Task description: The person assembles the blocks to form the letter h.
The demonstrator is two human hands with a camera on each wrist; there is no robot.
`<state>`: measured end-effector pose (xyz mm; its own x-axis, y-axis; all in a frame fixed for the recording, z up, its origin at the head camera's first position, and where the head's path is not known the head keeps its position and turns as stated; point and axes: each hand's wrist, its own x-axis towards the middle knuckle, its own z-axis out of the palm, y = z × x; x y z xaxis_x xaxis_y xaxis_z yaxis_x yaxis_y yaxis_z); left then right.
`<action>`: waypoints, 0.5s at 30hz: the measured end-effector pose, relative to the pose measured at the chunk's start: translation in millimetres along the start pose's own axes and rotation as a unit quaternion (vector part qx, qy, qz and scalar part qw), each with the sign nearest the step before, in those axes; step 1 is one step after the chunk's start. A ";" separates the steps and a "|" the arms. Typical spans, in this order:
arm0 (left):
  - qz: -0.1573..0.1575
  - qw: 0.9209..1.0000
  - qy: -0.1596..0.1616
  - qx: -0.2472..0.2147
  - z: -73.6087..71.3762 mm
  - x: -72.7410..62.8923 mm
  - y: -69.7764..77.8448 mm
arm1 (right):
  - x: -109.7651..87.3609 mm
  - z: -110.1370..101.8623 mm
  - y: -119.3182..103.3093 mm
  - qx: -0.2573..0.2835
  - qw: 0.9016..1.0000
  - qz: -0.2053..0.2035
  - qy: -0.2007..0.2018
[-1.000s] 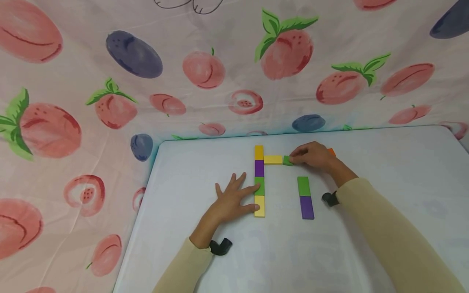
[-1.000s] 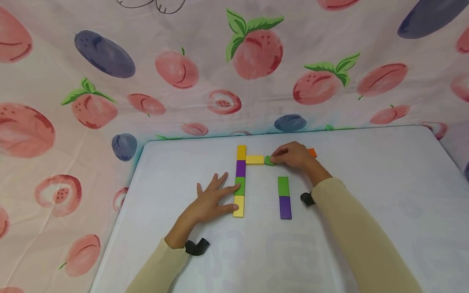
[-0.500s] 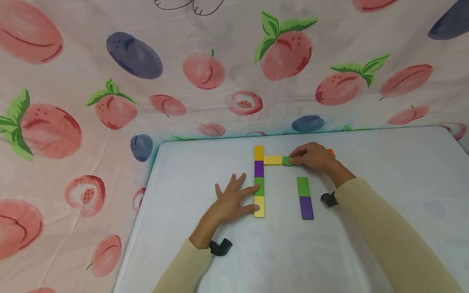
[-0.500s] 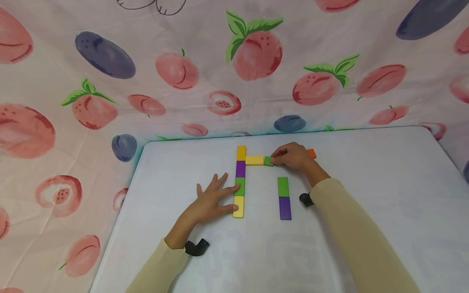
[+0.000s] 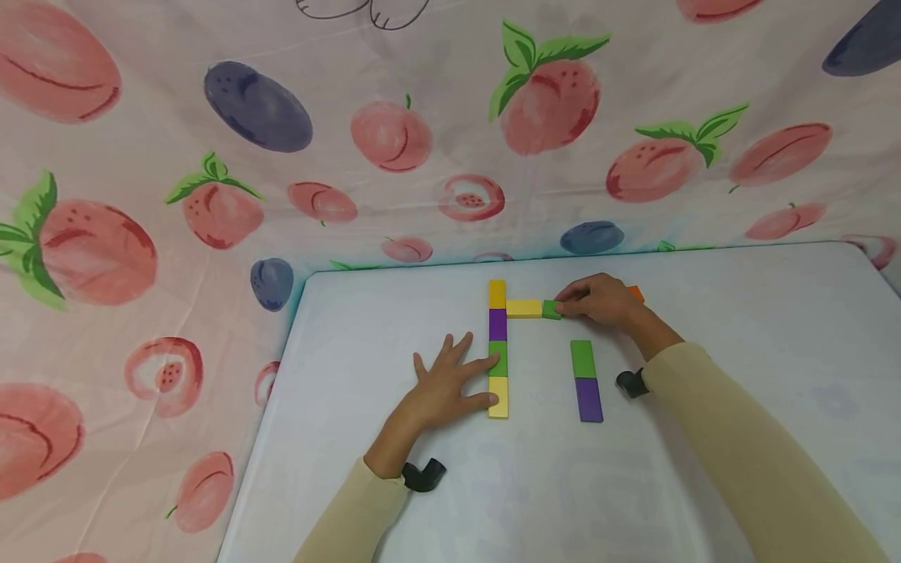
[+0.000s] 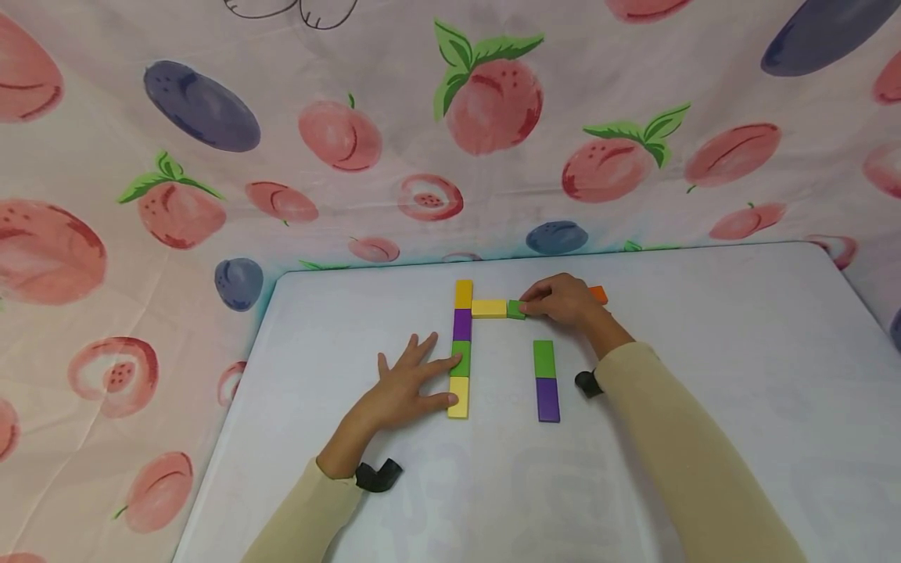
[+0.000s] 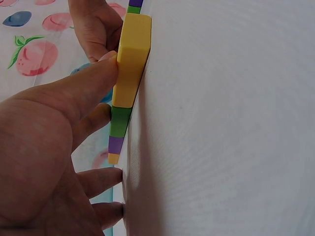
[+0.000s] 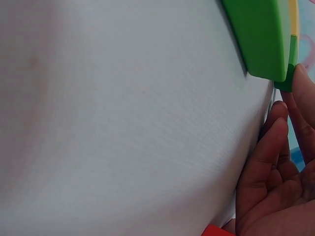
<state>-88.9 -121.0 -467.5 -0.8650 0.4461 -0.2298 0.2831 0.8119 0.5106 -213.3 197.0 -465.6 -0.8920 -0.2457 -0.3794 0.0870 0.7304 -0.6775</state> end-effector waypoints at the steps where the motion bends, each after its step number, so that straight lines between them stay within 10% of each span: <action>1: 0.000 1.000 0.000 0.000 -0.1 -0.1 0.0 | 0.1 -0.1 0.4 -0.001 1.000 0.000 0.000; 15: -0.001 1.000 0.000 -0.001 0.7 0.1 -0.8 | 1.3 0.4 0.2 0.002 1.000 0.011 -0.001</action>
<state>-88.9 -121.3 -468.5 -0.8658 0.4445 -0.2300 0.2807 0.8117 0.5121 -214.2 196.6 -466.5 -0.8890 -0.2312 -0.3953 0.1083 0.7326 -0.6720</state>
